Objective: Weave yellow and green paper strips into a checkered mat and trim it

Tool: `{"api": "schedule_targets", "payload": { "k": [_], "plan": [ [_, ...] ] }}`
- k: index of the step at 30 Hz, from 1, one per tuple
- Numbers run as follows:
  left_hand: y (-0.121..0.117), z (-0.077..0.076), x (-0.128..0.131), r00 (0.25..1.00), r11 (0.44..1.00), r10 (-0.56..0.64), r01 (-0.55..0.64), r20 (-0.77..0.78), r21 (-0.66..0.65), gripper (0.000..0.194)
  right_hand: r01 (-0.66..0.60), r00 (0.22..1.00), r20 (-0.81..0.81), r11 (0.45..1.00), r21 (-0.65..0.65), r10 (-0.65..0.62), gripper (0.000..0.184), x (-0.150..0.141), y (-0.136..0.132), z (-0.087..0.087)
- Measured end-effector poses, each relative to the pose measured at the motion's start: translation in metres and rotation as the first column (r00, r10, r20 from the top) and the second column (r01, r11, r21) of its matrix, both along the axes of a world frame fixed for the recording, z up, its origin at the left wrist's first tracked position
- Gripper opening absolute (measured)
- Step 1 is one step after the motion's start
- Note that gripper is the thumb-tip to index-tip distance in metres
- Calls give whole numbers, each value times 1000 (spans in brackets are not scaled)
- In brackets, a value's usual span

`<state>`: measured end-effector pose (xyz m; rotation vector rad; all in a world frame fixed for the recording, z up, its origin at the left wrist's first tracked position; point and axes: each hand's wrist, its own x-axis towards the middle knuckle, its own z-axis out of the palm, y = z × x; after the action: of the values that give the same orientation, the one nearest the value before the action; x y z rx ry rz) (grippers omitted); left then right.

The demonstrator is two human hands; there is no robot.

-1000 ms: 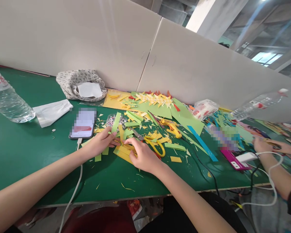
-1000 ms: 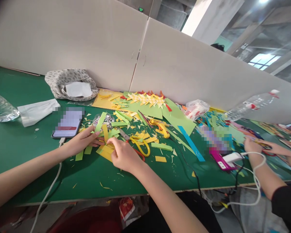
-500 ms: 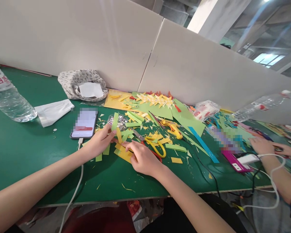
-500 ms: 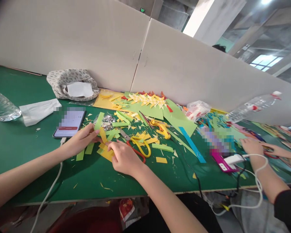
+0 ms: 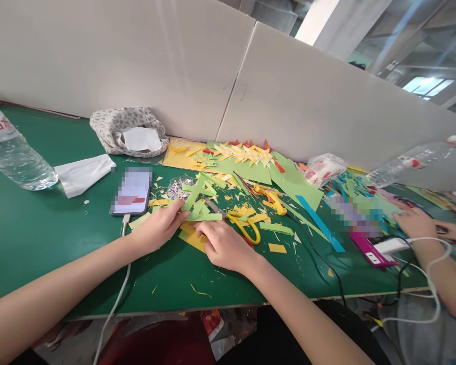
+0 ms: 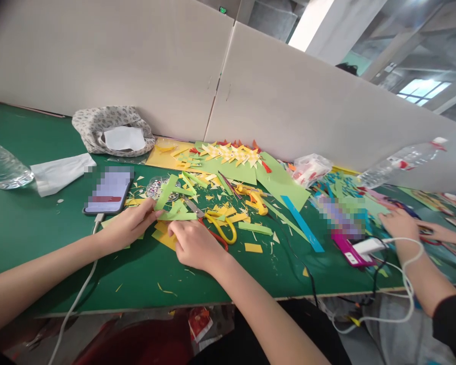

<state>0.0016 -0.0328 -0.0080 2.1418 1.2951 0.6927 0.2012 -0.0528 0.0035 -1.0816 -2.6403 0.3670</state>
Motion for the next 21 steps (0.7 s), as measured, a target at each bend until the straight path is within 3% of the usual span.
{"api": "schedule_targets", "payload": {
  "k": [6, 10, 21],
  "plan": [
    [2, 0, -1, 999, 999, 20, -18, 51, -40, 18, -72, 994, -67, 989, 130, 81, 25, 3, 2, 0],
    [0, 2, 0, 996, 997, 25, -18, 86, -72, 17, -147, 988, -15, 977, 156, 151, 29, 5, 1, 1],
    [1, 3, 0, 989, 993, 41, -24, 142, -119, 16, -155, 987, 85, 966, 206, 140, 27, 8, -1, 2]
  ]
}}
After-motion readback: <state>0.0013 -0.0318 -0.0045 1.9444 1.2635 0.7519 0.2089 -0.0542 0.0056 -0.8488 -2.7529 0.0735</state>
